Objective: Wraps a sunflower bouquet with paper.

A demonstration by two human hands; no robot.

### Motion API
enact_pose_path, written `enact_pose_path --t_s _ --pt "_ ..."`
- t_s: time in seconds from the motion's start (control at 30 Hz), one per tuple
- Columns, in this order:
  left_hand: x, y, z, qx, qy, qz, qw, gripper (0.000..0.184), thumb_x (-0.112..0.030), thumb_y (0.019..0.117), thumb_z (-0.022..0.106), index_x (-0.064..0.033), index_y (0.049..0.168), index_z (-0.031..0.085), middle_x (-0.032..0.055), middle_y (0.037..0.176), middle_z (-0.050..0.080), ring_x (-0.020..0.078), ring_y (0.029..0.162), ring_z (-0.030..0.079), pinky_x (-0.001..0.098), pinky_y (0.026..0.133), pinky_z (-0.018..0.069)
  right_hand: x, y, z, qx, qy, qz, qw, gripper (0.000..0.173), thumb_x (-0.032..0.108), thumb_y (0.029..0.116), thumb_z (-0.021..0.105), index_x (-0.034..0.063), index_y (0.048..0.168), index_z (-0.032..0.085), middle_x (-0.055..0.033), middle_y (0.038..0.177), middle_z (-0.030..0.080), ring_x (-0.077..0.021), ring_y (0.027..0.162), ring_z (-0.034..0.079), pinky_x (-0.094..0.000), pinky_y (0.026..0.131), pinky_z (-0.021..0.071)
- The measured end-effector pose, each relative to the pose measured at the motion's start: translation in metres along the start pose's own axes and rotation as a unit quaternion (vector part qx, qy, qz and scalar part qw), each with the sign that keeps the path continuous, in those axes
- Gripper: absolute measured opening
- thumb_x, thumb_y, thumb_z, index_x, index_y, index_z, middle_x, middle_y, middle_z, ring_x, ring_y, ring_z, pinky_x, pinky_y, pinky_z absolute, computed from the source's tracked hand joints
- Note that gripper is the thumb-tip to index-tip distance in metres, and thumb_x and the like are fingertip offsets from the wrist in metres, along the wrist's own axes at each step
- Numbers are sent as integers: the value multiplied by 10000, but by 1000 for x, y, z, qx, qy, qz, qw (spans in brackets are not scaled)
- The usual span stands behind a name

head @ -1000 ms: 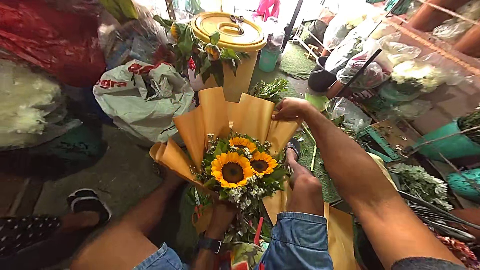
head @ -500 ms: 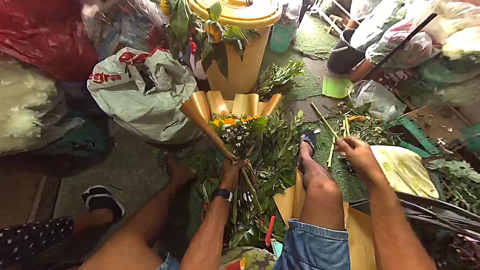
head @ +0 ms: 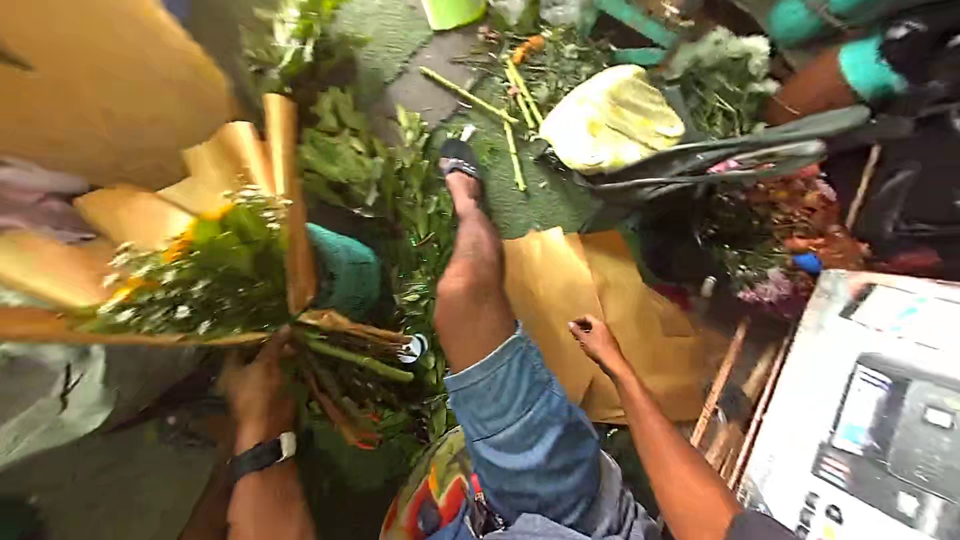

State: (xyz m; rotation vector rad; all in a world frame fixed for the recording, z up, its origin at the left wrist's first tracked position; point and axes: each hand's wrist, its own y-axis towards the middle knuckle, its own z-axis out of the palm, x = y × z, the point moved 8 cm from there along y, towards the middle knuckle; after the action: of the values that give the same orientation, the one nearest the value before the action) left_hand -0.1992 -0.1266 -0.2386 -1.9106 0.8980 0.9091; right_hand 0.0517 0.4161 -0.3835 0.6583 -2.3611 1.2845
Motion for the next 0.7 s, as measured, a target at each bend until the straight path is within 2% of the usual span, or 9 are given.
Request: enact_pose_path --t_s 0.07,0.13,0.2,0.3,0.4,0.47,0.53,0.67,0.7 --pt "-1 -14 -16 -7 12 11 1000 586 -252 947 723 12 1417 494 157 1319 593 181 1135 606 386 953 537 -12 9 -1 -26 3 5 1000 361 296 1016 625 13 1237 666 -179 1183 696 -288 1089 681 -492 992 536" --pt "-4 -32 -33 -20 52 36 998 640 -257 961 700 13 1472 426 190 1395 537 206 1208 585 386 977 545 -17 27 3 -43 -19 -4 999 376 323 1015 616 38 1256 660 -157 1228 689 -286 1135 672 -497 1011 531" --pt "-10 -56 -44 -26 104 67 992 636 -223 969 666 60 1474 403 244 1421 502 214 1253 543 352 1050 477 -10 52 13 -36 -58 -37 997 437 351 1010 613 49 1324 642 -163 1360 630 -314 1298 577 -508 1118 448" --pt "-6 -88 -52 2 153 97 983 569 -171 976 625 129 1415 422 270 1353 538 191 1212 569 319 1042 482 16 92 42 -5 -100 -93 991 574 412 966 676 96 1435 579 -165 1472 555 -366 1416 456 -553 1185 353" --pt "6 -114 -49 43 132 85 987 489 -94 947 643 150 1332 465 195 1236 585 99 1092 592 267 967 510 45 125 73 68 -135 -98 984 825 489 876 773 182 1561 430 -148 1540 492 -392 1456 395 -622 1176 318" --pt "17 -125 -49 63 115 85 988 415 -80 937 646 119 1278 514 117 1168 616 61 1037 614 255 933 533 62 134 84 126 -158 -104 974 567 397 928 743 121 1401 597 -194 1336 641 -400 1293 560 -636 1117 377" --pt "16 -139 -52 72 99 101 987 332 -59 937 629 103 1218 559 67 1093 642 45 988 629 250 899 550 75 125 80 160 -154 -108 969 381 357 1003 650 64 1244 686 -210 1258 673 -391 1234 605 -633 1068 432" --pt "-12 -170 -43 106 51 147 982 253 -64 961 597 67 1178 586 8 1045 685 58 951 667 268 864 579 112 56 12 44 -113 -233 965 417 398 1017 598 3 1115 692 -184 1234 643 -323 1148 630 -521 1007 502" --pt "-26 -181 -35 129 44 165 977 260 -77 963 600 54 1188 591 -5 1070 686 58 978 667 269 884 577 124 26 -5 22 -86 -295 951 394 379 993 629 2 1063 721 -161 1322 622 -274 1165 632 -461 1011 522"
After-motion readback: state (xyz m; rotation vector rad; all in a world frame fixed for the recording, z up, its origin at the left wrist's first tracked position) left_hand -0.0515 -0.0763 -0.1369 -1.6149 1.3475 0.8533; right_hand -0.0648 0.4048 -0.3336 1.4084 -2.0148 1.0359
